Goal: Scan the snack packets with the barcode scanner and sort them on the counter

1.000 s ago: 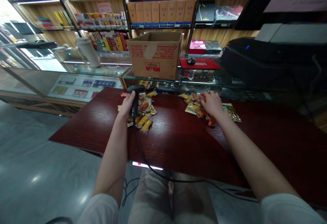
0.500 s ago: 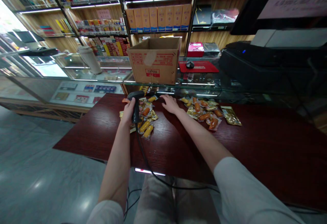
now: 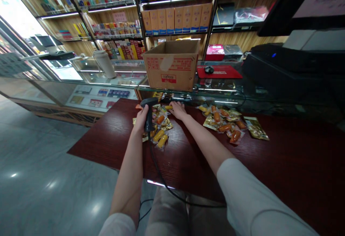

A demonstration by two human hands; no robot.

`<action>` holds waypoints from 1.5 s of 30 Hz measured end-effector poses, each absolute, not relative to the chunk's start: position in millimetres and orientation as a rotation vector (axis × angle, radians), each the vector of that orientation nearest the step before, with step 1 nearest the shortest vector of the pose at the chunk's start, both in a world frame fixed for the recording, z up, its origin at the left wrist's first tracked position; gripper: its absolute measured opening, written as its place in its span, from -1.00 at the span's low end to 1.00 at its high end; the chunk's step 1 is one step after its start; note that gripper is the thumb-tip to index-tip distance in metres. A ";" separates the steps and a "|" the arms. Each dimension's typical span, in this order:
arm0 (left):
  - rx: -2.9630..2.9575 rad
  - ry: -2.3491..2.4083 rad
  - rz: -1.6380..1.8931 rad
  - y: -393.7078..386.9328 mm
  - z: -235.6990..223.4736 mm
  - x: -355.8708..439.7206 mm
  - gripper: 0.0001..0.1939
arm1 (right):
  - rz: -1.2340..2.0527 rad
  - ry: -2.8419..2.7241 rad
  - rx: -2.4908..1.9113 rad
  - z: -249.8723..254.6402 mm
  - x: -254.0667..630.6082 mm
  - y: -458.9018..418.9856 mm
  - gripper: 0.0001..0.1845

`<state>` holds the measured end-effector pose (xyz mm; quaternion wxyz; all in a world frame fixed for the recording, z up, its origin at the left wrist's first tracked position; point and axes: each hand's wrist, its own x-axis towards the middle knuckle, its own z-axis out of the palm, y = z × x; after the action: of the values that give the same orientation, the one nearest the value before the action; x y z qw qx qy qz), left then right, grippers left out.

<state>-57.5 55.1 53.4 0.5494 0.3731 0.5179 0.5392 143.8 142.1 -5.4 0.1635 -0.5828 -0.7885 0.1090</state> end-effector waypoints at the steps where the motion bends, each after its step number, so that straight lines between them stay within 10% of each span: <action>1: 0.880 1.225 1.270 54.7 54.0 -57.6 -0.52 | 0.296 -2.256 -1.670 -5.0 144.6 141.2 -0.70; 13: 0.957 1.192 1.126 53.1 52.7 -55.3 -0.55 | 0.967 -1.478 -1.402 -15.8 191.6 124.4 -0.90; 20: 1.001 1.062 0.944 50.5 45.8 -55.4 -0.54 | 1.449 -0.989 -0.904 -11.3 201.2 86.4 -0.67; 40: 1.122 1.068 0.755 43.3 38.7 -37.3 -0.59 | 1.200 -1.095 -1.095 -23.5 205.7 83.1 -0.64; 45: 1.108 1.085 0.859 45.5 44.4 -43.3 -0.55 | 0.603 -1.543 -1.288 10.7 237.3 78.7 -0.63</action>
<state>-43.3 45.5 44.4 0.6322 0.4840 0.4743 0.3756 237.3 78.7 10.7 0.4981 -0.5323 -0.6375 0.2491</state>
